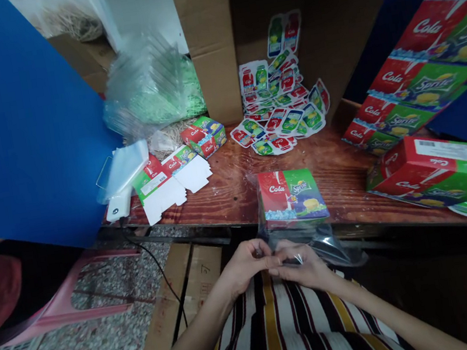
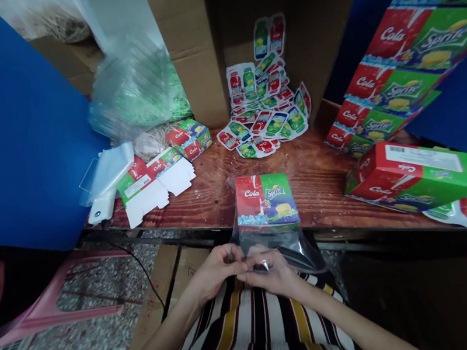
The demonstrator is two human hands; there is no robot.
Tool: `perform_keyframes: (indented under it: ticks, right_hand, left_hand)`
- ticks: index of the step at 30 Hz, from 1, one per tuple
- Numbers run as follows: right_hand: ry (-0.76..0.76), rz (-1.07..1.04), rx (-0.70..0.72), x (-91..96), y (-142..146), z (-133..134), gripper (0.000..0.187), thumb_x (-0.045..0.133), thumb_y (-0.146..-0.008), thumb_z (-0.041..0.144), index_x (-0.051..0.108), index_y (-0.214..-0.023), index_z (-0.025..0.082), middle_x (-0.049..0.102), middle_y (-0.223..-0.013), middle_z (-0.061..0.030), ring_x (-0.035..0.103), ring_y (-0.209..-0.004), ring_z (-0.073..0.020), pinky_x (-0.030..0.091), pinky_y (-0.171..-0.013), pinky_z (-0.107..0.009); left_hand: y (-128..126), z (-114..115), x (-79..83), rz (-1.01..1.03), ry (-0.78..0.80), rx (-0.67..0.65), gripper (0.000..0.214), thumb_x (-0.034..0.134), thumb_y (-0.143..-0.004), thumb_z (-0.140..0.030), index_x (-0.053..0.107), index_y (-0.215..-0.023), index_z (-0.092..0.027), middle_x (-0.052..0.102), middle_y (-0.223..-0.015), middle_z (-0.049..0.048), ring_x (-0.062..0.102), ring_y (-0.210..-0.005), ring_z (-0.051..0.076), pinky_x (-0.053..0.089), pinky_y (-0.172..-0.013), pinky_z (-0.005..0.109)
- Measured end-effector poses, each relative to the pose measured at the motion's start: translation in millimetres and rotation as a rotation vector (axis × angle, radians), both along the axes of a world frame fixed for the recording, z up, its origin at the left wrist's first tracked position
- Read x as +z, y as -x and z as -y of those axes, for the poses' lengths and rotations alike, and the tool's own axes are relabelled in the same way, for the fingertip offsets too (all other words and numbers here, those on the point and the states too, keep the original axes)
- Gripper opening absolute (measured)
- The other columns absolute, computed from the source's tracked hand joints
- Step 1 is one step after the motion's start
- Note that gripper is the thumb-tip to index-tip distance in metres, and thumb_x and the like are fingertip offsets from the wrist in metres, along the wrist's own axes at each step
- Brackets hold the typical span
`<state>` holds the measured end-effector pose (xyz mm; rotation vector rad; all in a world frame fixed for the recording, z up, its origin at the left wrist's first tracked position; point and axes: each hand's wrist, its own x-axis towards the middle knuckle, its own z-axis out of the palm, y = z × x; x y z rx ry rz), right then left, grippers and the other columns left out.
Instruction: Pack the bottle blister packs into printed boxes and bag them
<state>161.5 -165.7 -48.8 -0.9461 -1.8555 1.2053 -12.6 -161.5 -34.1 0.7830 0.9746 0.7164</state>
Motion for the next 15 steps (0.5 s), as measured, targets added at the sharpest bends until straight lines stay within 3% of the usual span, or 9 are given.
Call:
perform_keyframes:
  ticks: [5, 8, 11, 15]
  right_hand:
    - [-0.001, -0.050, 0.013, 4.5, -4, 3, 0.018, 0.063, -0.083, 0.032, 0.064, -0.069, 0.021, 0.059, -0.068, -0.0011, 0.055, -0.065, -0.0143, 0.045, -0.062, -0.027]
    - [-0.029, 0.011, -0.061, -0.4, -26, 9, 0.015, 0.063, -0.081, 0.030, 0.064, -0.070, 0.022, 0.061, -0.072, -0.0031, 0.057, -0.071, -0.0181, 0.047, -0.068, -0.031]
    - [-0.025, 0.118, -0.344, -26.6, -81, 20, 0.014, 0.063, -0.079, 0.034, 0.066, -0.072, 0.022, 0.063, -0.077, -0.0058, 0.059, -0.075, -0.0226, 0.047, -0.073, -0.035]
    - [0.185, 0.347, -0.838, -94.7, -176, 48, 0.023, 0.062, -0.066, 0.045, 0.061, -0.059, 0.023, 0.060, -0.062, -0.0068, 0.056, -0.058, -0.0234, 0.045, -0.057, -0.036]
  left_hand:
    - [-7, 1, -2.6, 0.174, 0.044, 0.076, 0.038, 0.085, -0.057, -0.036, 0.053, -0.062, -0.015, 0.054, -0.064, -0.0025, 0.048, -0.058, 0.008, 0.036, -0.059, 0.021]
    - [-6, 0, -3.4, 0.270, 0.059, 0.108, 0.038, 0.083, -0.060, -0.034, 0.050, -0.064, -0.016, 0.058, -0.066, -0.0013, 0.053, -0.059, 0.010, 0.040, -0.061, 0.024]
    - [-1, -2, -6.9, 0.185, 0.003, 0.073, 0.033, 0.081, -0.064, -0.028, 0.050, -0.065, -0.016, 0.059, -0.064, -0.0010, 0.055, -0.059, 0.010, 0.040, -0.061, 0.023]
    - [2, -5, -17.0, 0.073, 0.015, 0.004, 0.035, 0.082, -0.061, -0.026, 0.049, -0.062, -0.016, 0.059, -0.060, -0.0018, 0.055, -0.054, 0.010, 0.039, -0.057, 0.021]
